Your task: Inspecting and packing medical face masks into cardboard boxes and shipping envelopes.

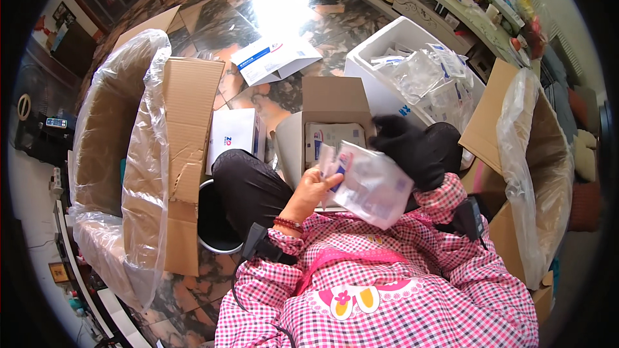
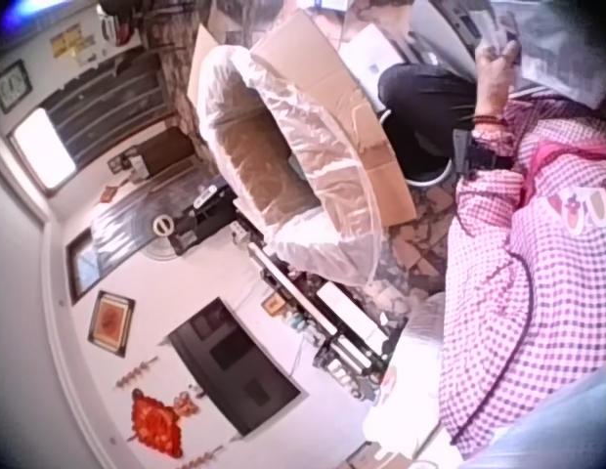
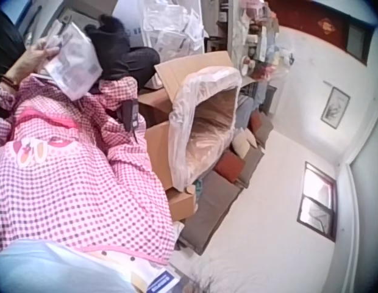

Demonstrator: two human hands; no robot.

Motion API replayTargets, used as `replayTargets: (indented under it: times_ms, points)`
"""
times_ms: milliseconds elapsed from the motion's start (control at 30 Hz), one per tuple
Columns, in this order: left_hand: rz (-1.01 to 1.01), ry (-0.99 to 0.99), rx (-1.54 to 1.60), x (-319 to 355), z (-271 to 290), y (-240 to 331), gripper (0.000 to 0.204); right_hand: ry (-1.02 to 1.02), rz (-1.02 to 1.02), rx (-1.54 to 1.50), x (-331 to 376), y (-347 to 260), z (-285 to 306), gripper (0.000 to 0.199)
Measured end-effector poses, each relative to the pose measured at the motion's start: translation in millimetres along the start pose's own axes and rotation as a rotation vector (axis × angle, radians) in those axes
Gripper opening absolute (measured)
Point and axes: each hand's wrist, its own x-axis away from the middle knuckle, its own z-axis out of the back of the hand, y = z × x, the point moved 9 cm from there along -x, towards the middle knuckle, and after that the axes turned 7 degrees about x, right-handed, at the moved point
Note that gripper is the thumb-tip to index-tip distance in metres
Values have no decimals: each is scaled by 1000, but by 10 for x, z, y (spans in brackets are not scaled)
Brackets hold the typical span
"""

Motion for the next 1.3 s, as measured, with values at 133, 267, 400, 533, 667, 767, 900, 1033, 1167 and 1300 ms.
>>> replayTargets:
  times_ms: [133,267,400,533,667,767,900,1033,1167,1300]
  points:
    - [10,226,441,-100,206,-150,20,-461,146,-967,-160,1309,203,42]
    - [-62,320,503,-71,390,-272,18,-275,-547,-1160,406,280,-480,49]
    - [-112,298,356,-121,320,-335,40,22,-279,-364,495,448,-252,32]
    - [-3,333,-117,-96,398,-494,97,62,33,316,395,27,-137,31]
    - [-43,41,-898,84,-46,-409,92,259,101,206,385,-51,51,25]
    - [-128,-171,-1188,185,-274,-646,39,-117,-20,913,252,438,-331,33]
    - [-217,-39,-1305,38,-156,-833,19,192,305,721,327,-70,-236,20]
    - [-308,81,-1101,28,-261,-736,17,290,472,671,446,-401,-120,12]
    - [-350,6,-1107,-40,-417,-826,20,205,520,735,483,-104,-310,13]
    - [-347,-49,-1228,-23,-545,-861,17,257,509,733,465,-283,-173,11]
